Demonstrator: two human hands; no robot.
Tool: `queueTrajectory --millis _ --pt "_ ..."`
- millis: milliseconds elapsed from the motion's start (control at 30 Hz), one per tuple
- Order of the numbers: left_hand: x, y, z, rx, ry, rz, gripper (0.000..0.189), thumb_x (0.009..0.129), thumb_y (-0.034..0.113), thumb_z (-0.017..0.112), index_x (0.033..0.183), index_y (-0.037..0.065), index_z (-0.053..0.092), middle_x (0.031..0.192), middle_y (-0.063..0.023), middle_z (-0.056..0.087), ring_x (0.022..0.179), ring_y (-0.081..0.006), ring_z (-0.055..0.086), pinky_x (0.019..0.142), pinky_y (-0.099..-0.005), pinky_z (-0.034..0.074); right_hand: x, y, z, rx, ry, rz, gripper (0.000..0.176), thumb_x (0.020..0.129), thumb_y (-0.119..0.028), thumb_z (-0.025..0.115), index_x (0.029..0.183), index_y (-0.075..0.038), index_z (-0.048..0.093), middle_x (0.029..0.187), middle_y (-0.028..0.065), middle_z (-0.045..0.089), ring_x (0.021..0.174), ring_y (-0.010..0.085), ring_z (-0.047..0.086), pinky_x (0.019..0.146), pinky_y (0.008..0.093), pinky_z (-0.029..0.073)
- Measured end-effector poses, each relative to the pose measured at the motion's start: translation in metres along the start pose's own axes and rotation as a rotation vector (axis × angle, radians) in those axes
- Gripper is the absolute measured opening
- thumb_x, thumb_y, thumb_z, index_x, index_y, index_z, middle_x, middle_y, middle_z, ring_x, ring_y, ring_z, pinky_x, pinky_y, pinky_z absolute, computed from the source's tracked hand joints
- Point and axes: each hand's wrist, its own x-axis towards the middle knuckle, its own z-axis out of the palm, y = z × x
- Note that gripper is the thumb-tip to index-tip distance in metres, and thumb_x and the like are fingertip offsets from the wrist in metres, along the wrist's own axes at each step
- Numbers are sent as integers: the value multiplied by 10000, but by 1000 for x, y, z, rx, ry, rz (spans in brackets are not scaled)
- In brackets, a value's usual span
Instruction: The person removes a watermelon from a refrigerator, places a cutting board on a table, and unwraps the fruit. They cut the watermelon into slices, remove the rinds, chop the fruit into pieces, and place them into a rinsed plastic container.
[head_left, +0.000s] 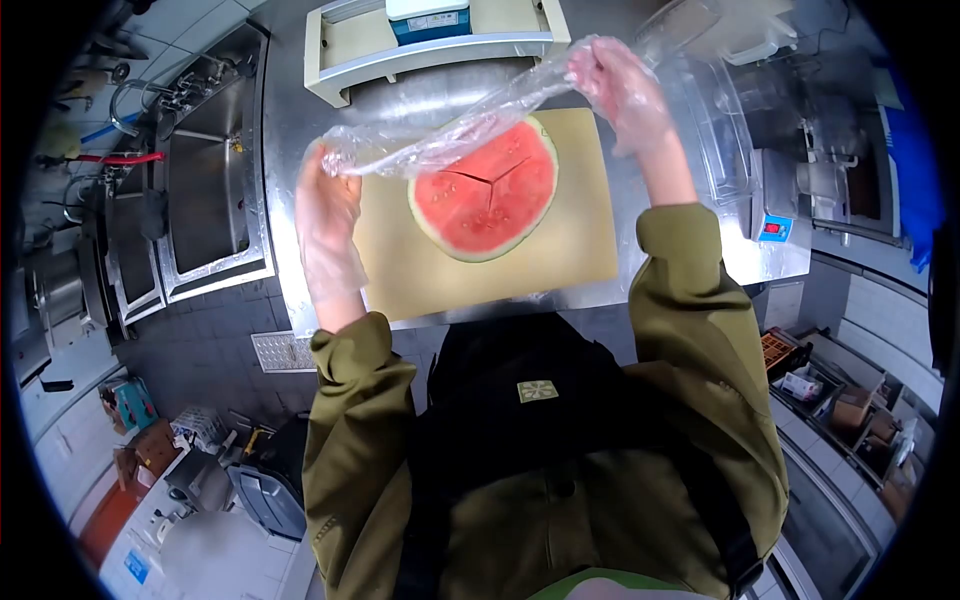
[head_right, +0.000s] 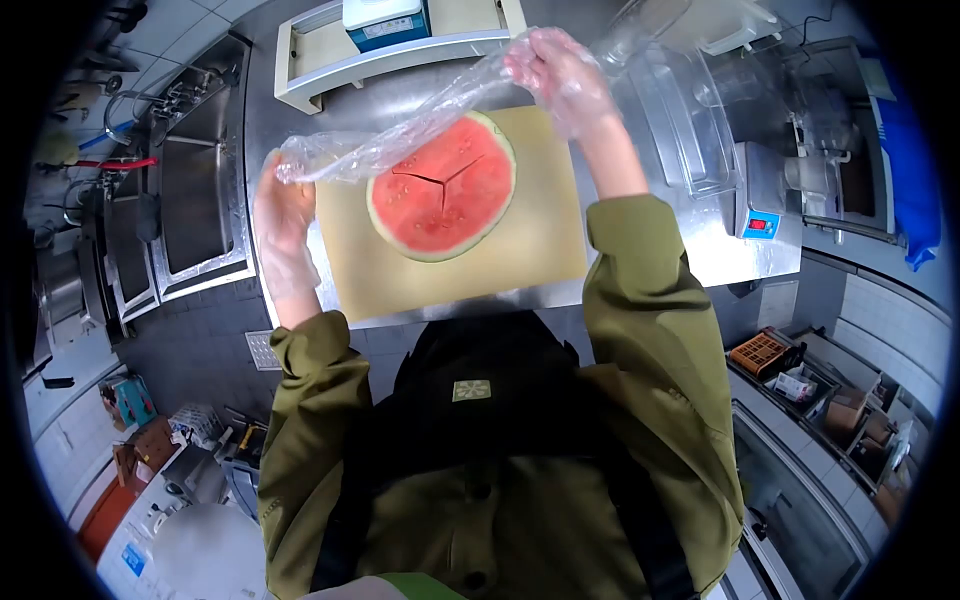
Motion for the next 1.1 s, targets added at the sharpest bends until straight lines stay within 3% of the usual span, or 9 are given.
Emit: queueTrajectory --millis 200,433,467,600,700,900,933,1033,1100 --pt "80 36 -20 -494 89 -370 279 885 24 476 1146 -69 440 1117 -184 548 1007 -299 568 874 -380 517 47 -7 30 -129 287 204 202 927 -81 450 1008 100 488 969 200 608 875 252 645 794 325 559" --pt "148 20 -38 -436 121 -309 314 878 49 451 1171 -58 413 1189 -191 494 1052 -324 535 926 -449 473 88 19 -2 28 413 388 220 936 -81 393 1008 102 490 1031 226 612 912 275 644 835 366 546" --pt "155 11 -42 -263 172 -234 308 871 59 443 1154 -57 405 1201 -186 474 1090 -321 505 936 -463 461 90 24 -12 47 358 348 193 907 -70 434 959 93 522 909 204 637 797 252 657 690 331 585" --pt "154 -8 -31 73 309 -202 303 869 10 408 1161 -70 403 1206 -209 468 1115 -311 504 982 -443 432 87 31 -22 -193 389 204 179 895 -111 535 997 36 533 927 150 635 735 192 639 588 256 559" --pt "145 -6 -37 216 5 -70 333 809 -37 478 1128 -66 387 1147 -183 476 1112 -276 495 961 -388 452 83 18 -22 -115 393 142 150 875 -88 561 972 24 544 848 129 629 671 176 627 545 241 549" --pt "110 -16 35 621 216 260 242 754 -5 623 960 -8 496 885 -88 594 727 -153 595 727 -251 518 100 1 -34 -140 416 58 119 836 -70 605 916 0 553 738 106 601 571 160 584 509 249 535" --pt "113 -23 38 663 200 331 208 747 42 657 912 16 534 775 -64 609 628 -105 563 606 -214 477 104 -2 -38 -126 424 49 102 828 -60 609 892 -4 552 714 97 594 557 158 576 504 264 529" --pt "110 -39 53 767 91 276 160 748 38 648 872 39 546 726 -49 606 621 -90 553 581 -194 438 114 -15 -53 -141 490 44 88 842 -56 571 871 4 513 704 87 568 564 170 567 500 299 497" --pt "120 -48 44 1138 26 184 215 769 191 649 878 19 580 719 -52 616 644 -98 573 598 -218 444 114 -23 -69 -210 410 72 71 850 -71 563 859 -13 523 702 81 568 559 168 562 489 294 485"
